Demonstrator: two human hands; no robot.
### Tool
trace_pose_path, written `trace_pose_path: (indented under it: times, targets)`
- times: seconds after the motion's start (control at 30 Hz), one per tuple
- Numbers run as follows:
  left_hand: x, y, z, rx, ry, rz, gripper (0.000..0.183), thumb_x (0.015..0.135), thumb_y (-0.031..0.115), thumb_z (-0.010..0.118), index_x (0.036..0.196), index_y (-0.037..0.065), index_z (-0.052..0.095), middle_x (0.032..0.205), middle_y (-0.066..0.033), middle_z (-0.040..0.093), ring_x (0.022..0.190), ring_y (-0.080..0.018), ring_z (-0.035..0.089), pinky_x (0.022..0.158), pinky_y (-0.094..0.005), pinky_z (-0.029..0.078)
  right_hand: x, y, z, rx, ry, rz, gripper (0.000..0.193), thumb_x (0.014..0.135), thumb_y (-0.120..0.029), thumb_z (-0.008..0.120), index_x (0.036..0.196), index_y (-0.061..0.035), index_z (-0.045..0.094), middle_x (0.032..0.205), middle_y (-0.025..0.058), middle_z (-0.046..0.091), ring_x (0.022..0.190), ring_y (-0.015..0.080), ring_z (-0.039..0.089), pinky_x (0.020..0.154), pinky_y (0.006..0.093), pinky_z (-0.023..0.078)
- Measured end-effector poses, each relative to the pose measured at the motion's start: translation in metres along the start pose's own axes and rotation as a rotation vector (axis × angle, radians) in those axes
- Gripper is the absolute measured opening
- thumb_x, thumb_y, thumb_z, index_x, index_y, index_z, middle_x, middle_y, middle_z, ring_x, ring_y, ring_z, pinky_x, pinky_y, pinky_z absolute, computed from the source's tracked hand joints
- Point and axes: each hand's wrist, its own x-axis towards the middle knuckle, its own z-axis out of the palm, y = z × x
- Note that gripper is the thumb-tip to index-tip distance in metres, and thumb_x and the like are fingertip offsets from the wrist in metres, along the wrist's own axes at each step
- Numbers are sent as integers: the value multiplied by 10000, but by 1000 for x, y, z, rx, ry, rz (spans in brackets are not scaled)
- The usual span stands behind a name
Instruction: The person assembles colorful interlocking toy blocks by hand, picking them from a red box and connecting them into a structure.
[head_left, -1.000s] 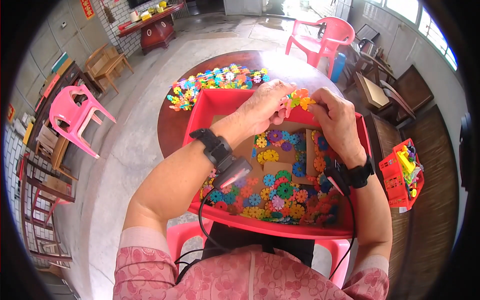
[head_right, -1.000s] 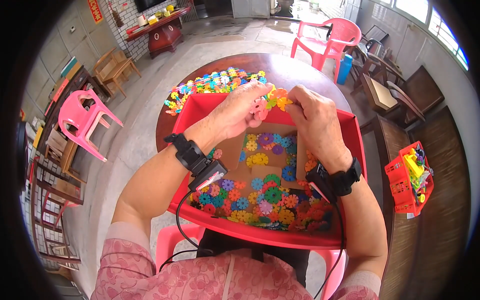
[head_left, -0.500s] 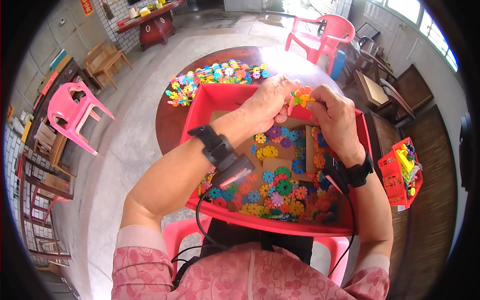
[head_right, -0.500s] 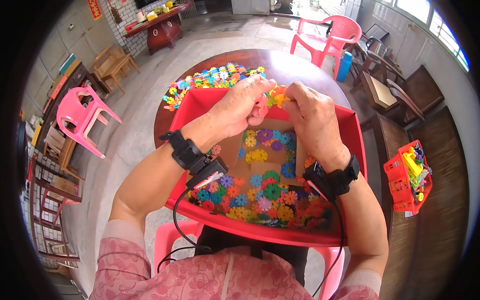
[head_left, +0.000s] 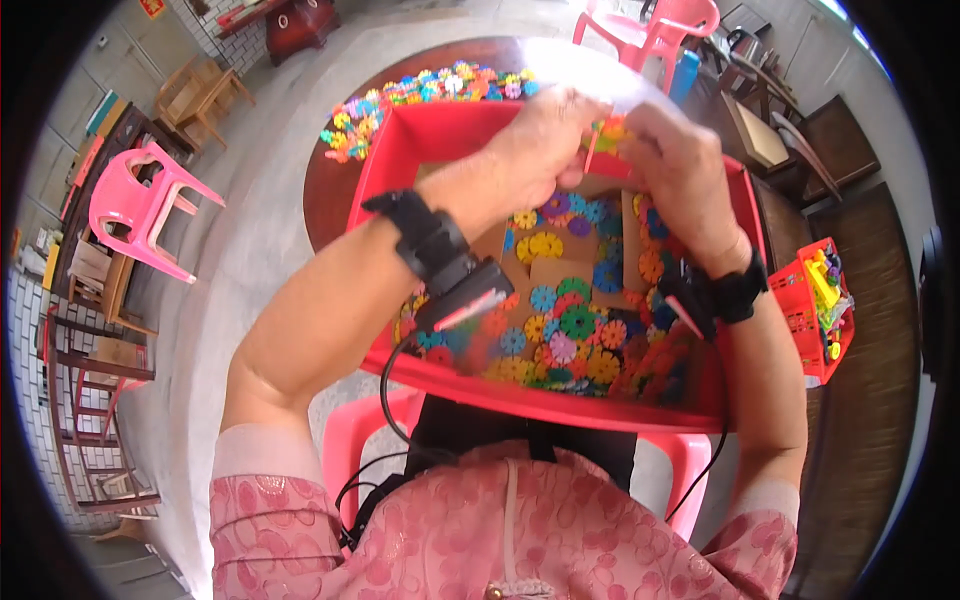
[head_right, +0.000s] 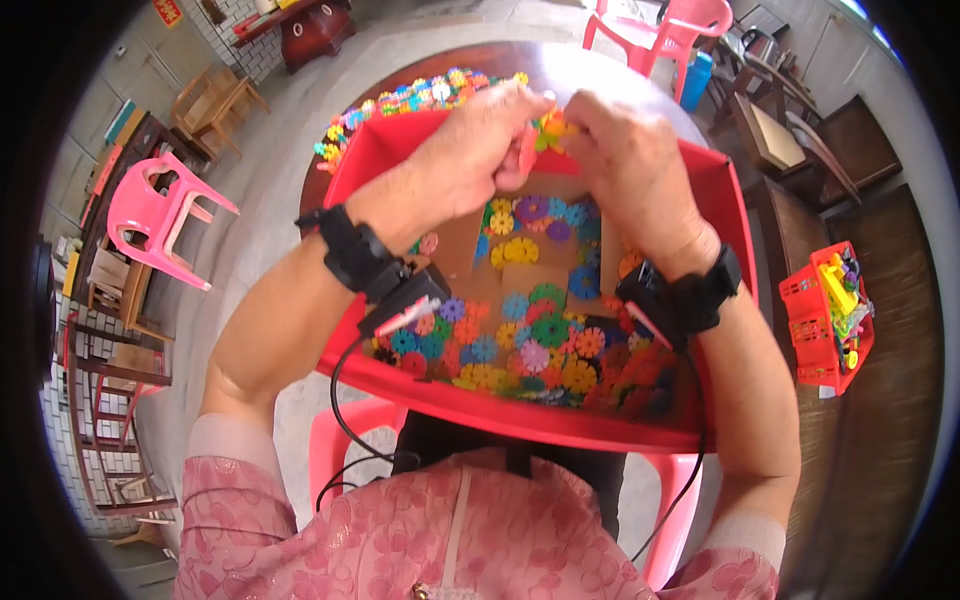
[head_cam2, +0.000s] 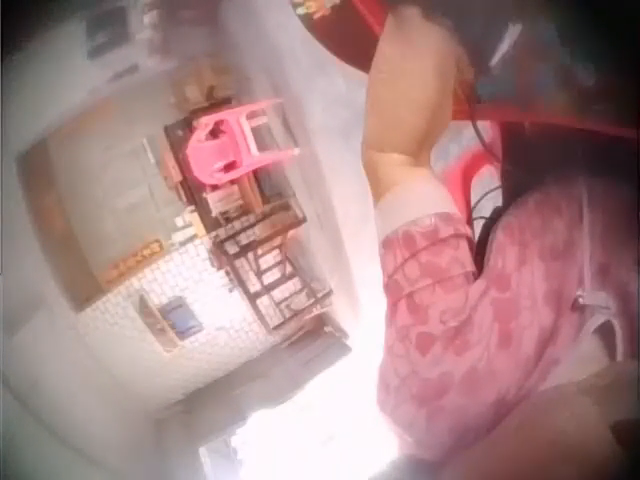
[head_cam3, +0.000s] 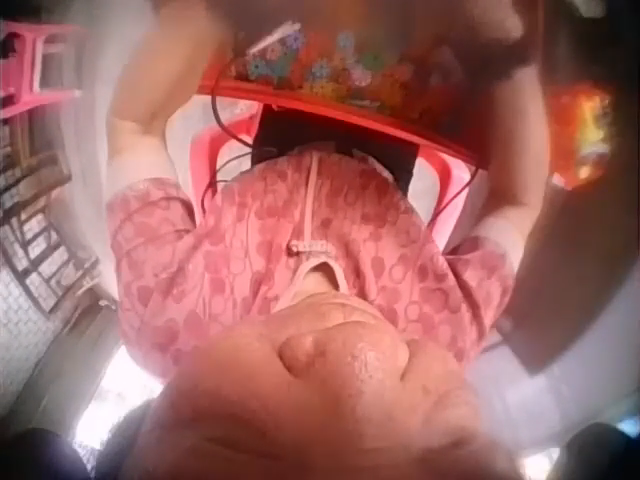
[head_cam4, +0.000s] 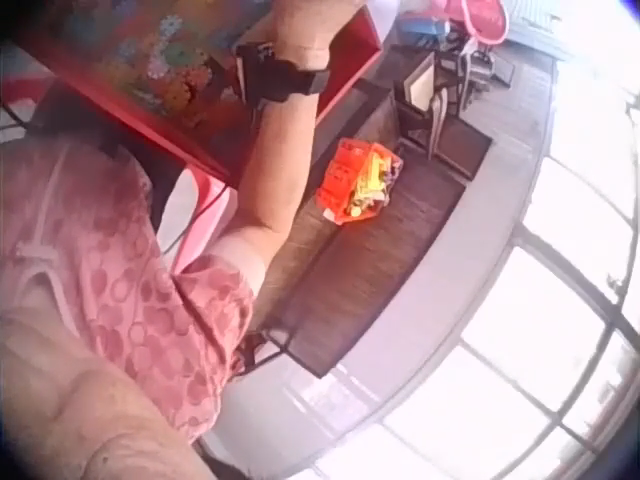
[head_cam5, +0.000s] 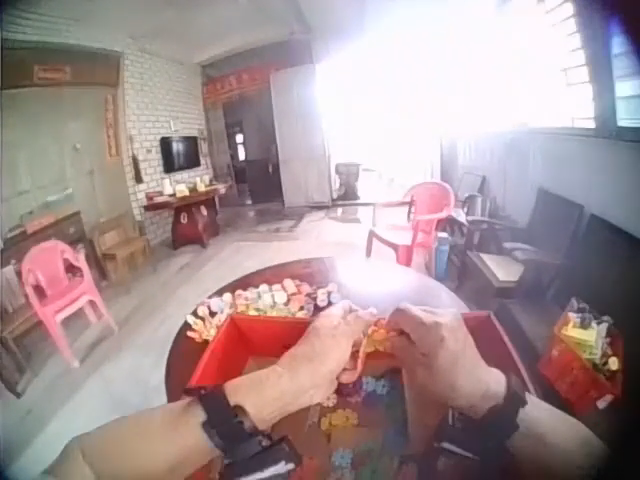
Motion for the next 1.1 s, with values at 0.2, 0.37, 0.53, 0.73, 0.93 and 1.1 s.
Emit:
trace_pose_path:
  times: [0.2, 0.37, 0.53, 0.73, 0.93, 1.1]
  targets:
    - [37, -24, -25, 227, -125, 129, 209, 916, 249, 543, 890, 45, 578, 725, -48, 533, 602, -133, 538, 482, -283, 415, -1, 21, 12, 4, 4, 63, 142, 831, -134, 616, 917, -24, 596, 683, 108, 565, 585, 156, 519, 588, 280, 450]
    - [32, 2, -21, 416, -137, -5, 191, 947, 241, 506, 877, 64, 522, 709, -25, 528, 599, -106, 507, 502, -244, 395, 9, 12, 1, -52, -57, 111, 70, 830, -60, 571, 796, -4, 596, 725, 81, 644, 632, 229, 588, 601, 309, 473]
    - [15, 16, -24, 538, -14, 179, 176, 917, 233, 562, 930, 61, 529, 727, -20, 546, 616, -99, 518, 501, -232, 395, -11, 30, 17, -162, -192, 58, 179, 806, -121, 642, 945, -31, 575, 735, 111, 604, 644, 203, 601, 620, 306, 479]
    - [17, 12, -26, 526, 99, 185, 233, 901, 250, 584, 991, 40, 539, 787, -38, 575, 646, -113, 531, 522, -245, 417, -60, 3, 58, 437, -760, -262, 269, 802, -17, 557, 1061, -22, 627, 1026, 169, 641, 916, 359, 608, 781, 399, 503]
    - [30, 0, -30, 546, 75, 208, 279, 905, 282, 577, 1028, 34, 542, 801, -56, 573, 687, -149, 521, 543, -279, 421, -86, -20, 78, 162, -894, -397, 194, 803, -103, 525, 957, -126, 640, 870, 78, 603, 834, 272, 605, 720, 385, 494]
    - [41, 6, -43, 249, -88, 44, 257, 905, 245, 572, 1025, 20, 543, 831, -61, 586, 672, -137, 554, 526, -259, 454, -86, -25, 81, 40, -1073, -386, 211, 766, -24, 546, 965, -31, 616, 938, 153, 598, 869, 344, 607, 744, 428, 487]
